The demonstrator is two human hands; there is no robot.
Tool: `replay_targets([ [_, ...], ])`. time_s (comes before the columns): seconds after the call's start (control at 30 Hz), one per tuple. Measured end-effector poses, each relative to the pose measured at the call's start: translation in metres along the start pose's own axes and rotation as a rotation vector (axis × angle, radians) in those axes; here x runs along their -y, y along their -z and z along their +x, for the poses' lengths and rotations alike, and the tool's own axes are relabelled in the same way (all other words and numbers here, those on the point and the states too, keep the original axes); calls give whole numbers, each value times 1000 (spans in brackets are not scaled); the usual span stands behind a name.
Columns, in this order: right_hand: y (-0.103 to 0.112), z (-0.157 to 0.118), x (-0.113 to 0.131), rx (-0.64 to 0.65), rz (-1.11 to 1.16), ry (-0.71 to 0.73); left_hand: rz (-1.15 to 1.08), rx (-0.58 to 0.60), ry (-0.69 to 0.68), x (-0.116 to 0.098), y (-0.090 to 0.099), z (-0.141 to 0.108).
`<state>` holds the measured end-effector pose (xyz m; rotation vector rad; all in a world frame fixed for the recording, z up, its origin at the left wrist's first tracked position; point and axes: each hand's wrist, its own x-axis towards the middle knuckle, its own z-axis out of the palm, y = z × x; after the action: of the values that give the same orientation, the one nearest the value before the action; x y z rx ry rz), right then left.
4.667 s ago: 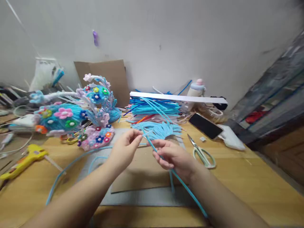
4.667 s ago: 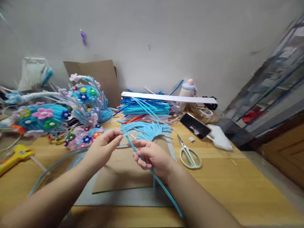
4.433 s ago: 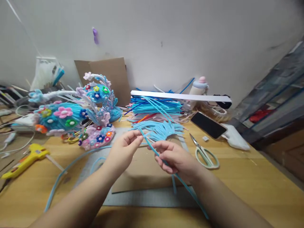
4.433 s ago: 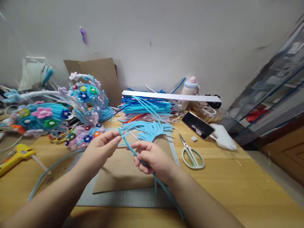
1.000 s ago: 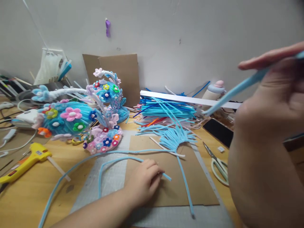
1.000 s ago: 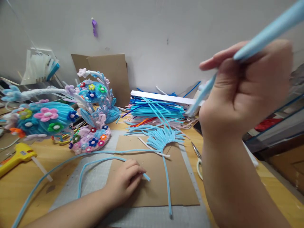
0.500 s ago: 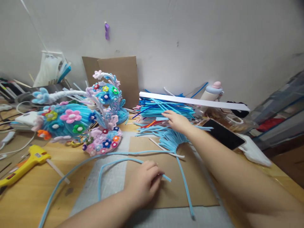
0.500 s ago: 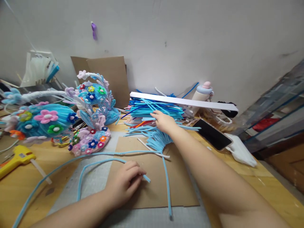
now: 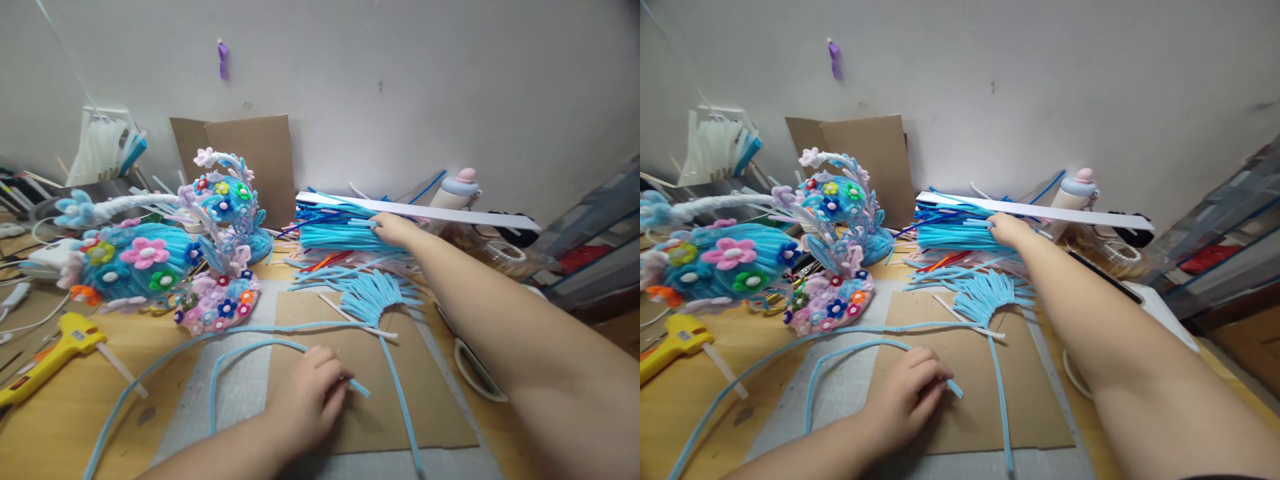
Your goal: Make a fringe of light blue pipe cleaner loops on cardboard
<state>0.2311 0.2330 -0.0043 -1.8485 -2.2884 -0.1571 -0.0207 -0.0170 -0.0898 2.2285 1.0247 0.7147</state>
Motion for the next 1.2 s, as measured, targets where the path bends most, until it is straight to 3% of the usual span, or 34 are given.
replay_targets([
  [0.17, 0, -32, 33, -59, -43, 44, -15, -3, 4, 0, 0, 0],
  [0.33, -27, -62, 72, 167, -27, 236, -5, 7, 6, -1, 0, 0],
  [0.47, -49, -66, 88, 263, -24, 193, 13, 6, 5, -2, 0, 1],
  [0.6, -54, -59, 95, 331, 37, 137, 21, 5, -8, -2, 0, 1],
  [0.9, -3, -40, 68, 465, 477, 226, 15, 10, -2, 0, 0, 1],
  [1.2, 49, -46, 39, 589, 755, 310, 25, 17, 4, -1, 0, -1],
])
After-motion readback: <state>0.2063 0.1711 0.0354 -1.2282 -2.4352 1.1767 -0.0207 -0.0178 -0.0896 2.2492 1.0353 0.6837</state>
